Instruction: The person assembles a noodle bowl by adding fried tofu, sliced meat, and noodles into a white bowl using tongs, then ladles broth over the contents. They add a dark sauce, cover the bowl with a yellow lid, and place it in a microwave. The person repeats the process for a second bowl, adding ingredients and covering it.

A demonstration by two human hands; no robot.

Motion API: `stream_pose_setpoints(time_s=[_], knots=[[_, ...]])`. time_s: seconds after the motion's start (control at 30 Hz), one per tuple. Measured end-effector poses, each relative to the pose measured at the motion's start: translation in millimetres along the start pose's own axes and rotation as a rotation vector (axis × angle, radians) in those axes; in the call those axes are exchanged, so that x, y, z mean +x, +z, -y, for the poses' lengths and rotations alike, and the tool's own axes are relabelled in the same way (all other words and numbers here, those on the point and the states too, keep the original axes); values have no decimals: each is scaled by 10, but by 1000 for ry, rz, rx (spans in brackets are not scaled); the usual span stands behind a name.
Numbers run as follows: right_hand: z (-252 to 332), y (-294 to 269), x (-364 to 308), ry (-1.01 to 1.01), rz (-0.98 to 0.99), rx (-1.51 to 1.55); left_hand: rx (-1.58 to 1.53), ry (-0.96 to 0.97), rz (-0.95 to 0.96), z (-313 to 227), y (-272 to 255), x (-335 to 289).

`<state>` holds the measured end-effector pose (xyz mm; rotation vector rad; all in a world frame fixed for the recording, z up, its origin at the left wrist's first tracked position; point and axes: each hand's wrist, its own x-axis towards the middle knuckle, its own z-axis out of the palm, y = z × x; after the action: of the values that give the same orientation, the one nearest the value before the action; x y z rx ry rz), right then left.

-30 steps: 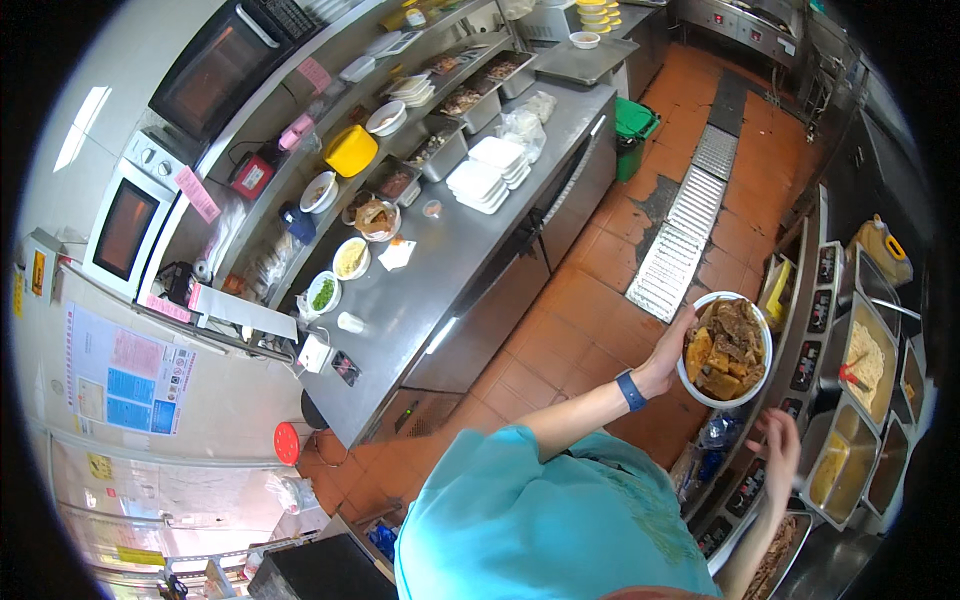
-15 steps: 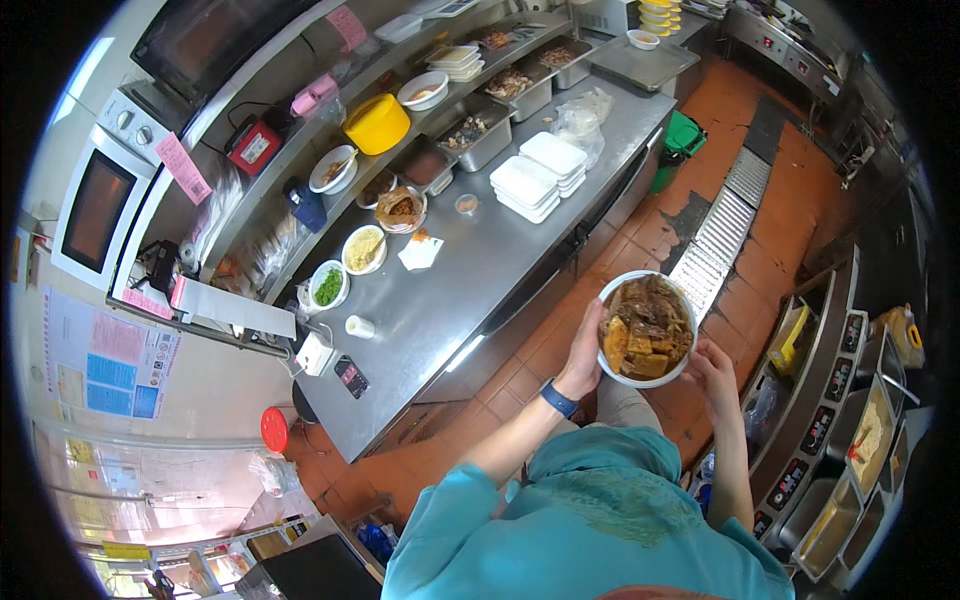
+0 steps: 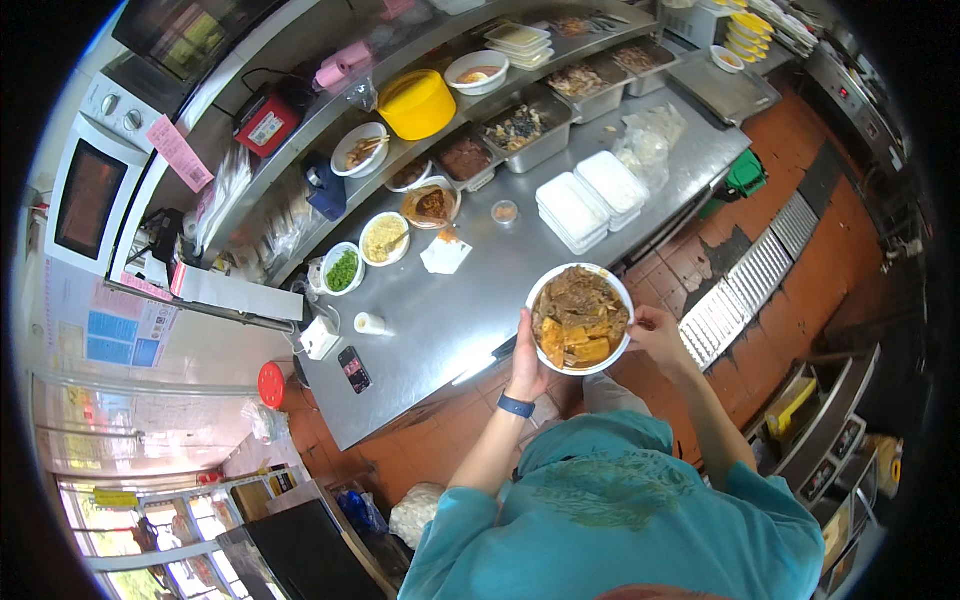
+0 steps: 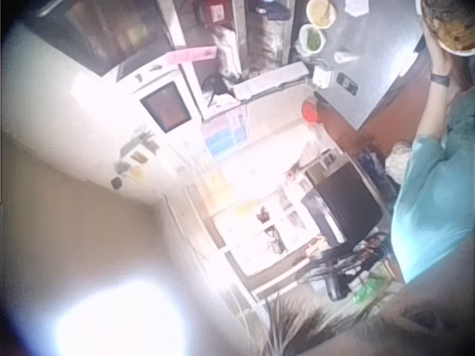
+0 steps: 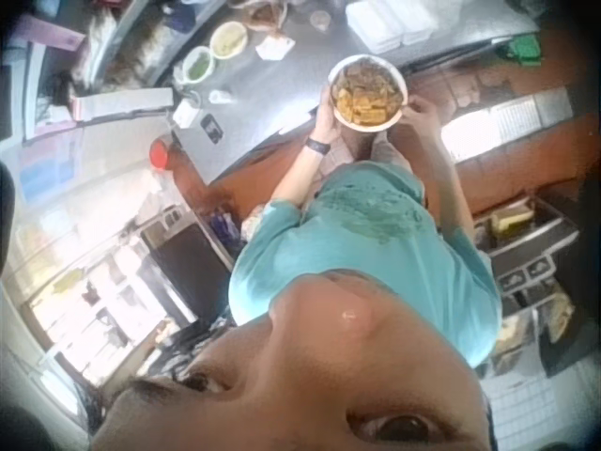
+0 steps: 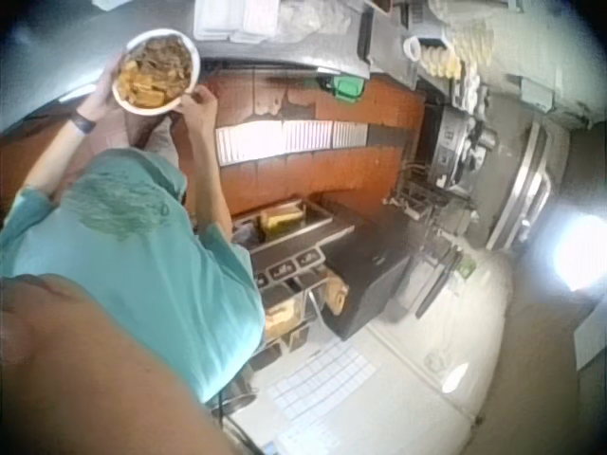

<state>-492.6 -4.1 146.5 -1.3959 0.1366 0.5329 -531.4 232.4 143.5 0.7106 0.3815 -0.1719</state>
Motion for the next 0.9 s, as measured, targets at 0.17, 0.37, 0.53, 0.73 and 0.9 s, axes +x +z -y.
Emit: stream_pose_setpoints(time_s=[0.17, 0.37, 0.53, 0.73, 0.9], knots=[[-40, 161, 821, 55, 88, -76, -43, 0, -160, -97, -390, 443], [-331, 440, 1599, 139, 178, -158, -104, 92, -243, -191, -865, 709], [-556, 811, 2052, 200, 232, -222, -77, 99, -384, -305, -1248, 756], [-1027, 1304, 2407, 213, 314, -292, 364, 37, -548, -587, -2113, 767], [-1395, 1807, 2577, 275, 238, -232, 210, -15, -491, -890, -2576, 843]])
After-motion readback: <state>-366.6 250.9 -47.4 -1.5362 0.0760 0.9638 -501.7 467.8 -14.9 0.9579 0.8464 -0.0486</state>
